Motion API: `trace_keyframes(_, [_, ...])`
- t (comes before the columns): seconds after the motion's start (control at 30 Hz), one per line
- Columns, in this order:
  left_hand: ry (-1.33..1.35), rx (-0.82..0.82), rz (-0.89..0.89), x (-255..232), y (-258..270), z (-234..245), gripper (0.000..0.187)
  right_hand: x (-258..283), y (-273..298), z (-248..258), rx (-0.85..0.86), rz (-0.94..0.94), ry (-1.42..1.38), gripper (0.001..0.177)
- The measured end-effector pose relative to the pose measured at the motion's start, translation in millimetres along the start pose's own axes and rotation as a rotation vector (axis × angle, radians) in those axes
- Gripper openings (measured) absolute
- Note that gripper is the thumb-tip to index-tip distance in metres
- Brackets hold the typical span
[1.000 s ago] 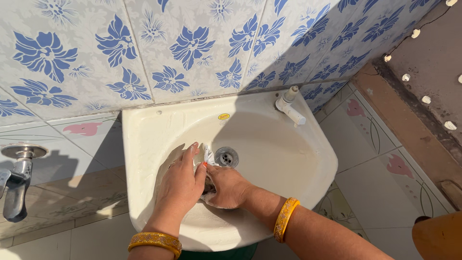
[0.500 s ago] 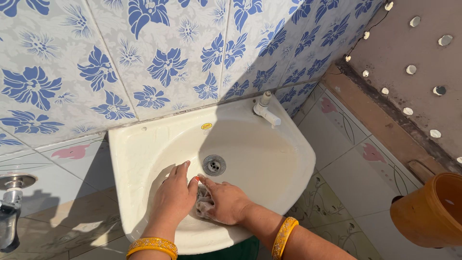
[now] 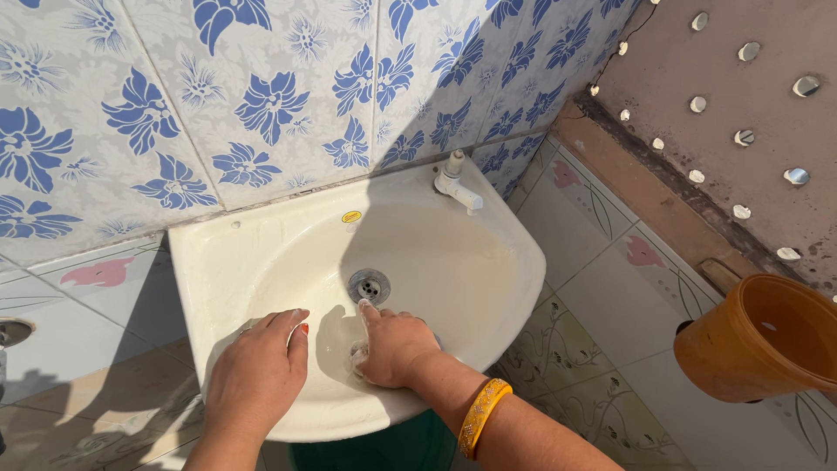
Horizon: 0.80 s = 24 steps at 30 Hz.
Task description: The person washes a small cloth in a white sink. They repeatedly wet the cloth under the tap, rub it between their hands to create lather, and rinse it. The cloth is wrung out and rubbed against the sink basin multiple times throughout the clip.
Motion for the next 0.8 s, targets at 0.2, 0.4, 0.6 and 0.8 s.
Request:
trace_keyframes(0.2, [-0.029, 0.022, -0.105, -5.0, -8.3, 4.1, 0.031, -32.0, -5.3, -5.8, 0.088, 0.361, -0.176, 0.084])
trace_keyframes(0.4, [0.041, 0.04, -0.078, -3.1, -14.3, 1.6, 0.034, -92.5, -43.7, 3.4, 0.062, -0.177, 0.24, 0.092])
trace_keyframes(0.6, [0.149, -0.019, 0.006, 0.1, -27.8, 3.7, 0.036, 32.5, -63.1, -32.0, 0.169, 0.449, 0.147, 0.087])
trace_keyframes(0.8, [0.096, 0.012, 0.05, 5.4, -30.8, -6.2, 0.033, -42.8, -109.6, 13.8, -0.081, 0.309, 0.416, 0.091])
Point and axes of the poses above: each hand's wrist, its own y-axis away from the middle knuckle, its own z-axis out of the back of the hand, x = y × z, the point moved 5 cm from there along -y, towards the middle knuckle, and after that the axes turned 9 degrees about y, right-handed, at the moved point
